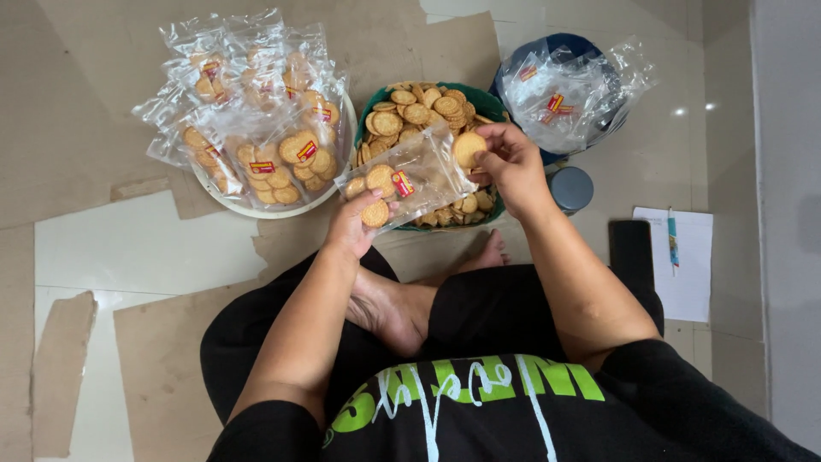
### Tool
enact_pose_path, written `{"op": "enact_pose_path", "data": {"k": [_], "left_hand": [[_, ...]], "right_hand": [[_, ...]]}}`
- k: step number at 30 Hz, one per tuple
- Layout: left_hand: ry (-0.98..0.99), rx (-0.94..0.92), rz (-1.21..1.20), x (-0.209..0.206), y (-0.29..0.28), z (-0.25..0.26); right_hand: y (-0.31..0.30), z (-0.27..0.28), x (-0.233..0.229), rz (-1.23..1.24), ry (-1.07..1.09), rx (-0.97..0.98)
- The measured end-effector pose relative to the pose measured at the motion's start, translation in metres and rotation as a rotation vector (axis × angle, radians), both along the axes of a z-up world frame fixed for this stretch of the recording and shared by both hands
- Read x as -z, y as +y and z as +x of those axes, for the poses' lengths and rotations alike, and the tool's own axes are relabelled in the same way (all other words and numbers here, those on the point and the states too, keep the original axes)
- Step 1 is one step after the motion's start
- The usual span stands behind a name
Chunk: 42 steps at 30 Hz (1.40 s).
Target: The person picks up individual cookies from a bowl by hand and places them into a clear plastic bag, continuing until the bag is filled with several cookies.
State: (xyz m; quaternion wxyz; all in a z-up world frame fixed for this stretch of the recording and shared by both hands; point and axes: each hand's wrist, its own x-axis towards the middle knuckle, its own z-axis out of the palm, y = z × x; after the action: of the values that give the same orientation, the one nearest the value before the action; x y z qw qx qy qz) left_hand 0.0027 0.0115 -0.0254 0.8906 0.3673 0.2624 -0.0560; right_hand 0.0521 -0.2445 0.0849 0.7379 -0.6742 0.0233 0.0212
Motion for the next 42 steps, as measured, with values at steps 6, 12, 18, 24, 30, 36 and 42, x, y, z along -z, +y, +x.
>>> {"op": "enact_pose_path", "data": {"k": [6,12,18,24,30,36,42], "left_hand": [[-0.004,0.014,0.033,-0.023,-0.004,-0.002],[-0.028,0.044,0.042,-0.027,-0.009,-0.002],[-0.021,0.065,0.076,-0.031,-0.015,-0.006],[-0.006,0.073,0.042,-0.034,-0.017,-0.007],[0.003,0.106,-0.003,-0.048,-0.016,-0.008],[-0.013,0.084,0.001,-0.034,-0.013,-0.007],[-0.029,0.061,-0.013,-0.042,-0.016,-0.007]], "right_hand": [[-0.005,0.004,0.021,-0.009,0.059,-0.05],[0.008,-0.011,0.005,0.047,0.264,-0.388],[0.003,-0.014,0.01,-0.103,0.288,-0.499],[0.004,-0.01,0.025,-0.099,0.337,-0.573],[-0.001,-0.003,0.039,-0.109,0.282,-0.524],[0.007,-0.011,0.018,-0.056,0.369,-0.606],[0.003,0.001,0.059,-0.094,0.242,-0.521]]}}
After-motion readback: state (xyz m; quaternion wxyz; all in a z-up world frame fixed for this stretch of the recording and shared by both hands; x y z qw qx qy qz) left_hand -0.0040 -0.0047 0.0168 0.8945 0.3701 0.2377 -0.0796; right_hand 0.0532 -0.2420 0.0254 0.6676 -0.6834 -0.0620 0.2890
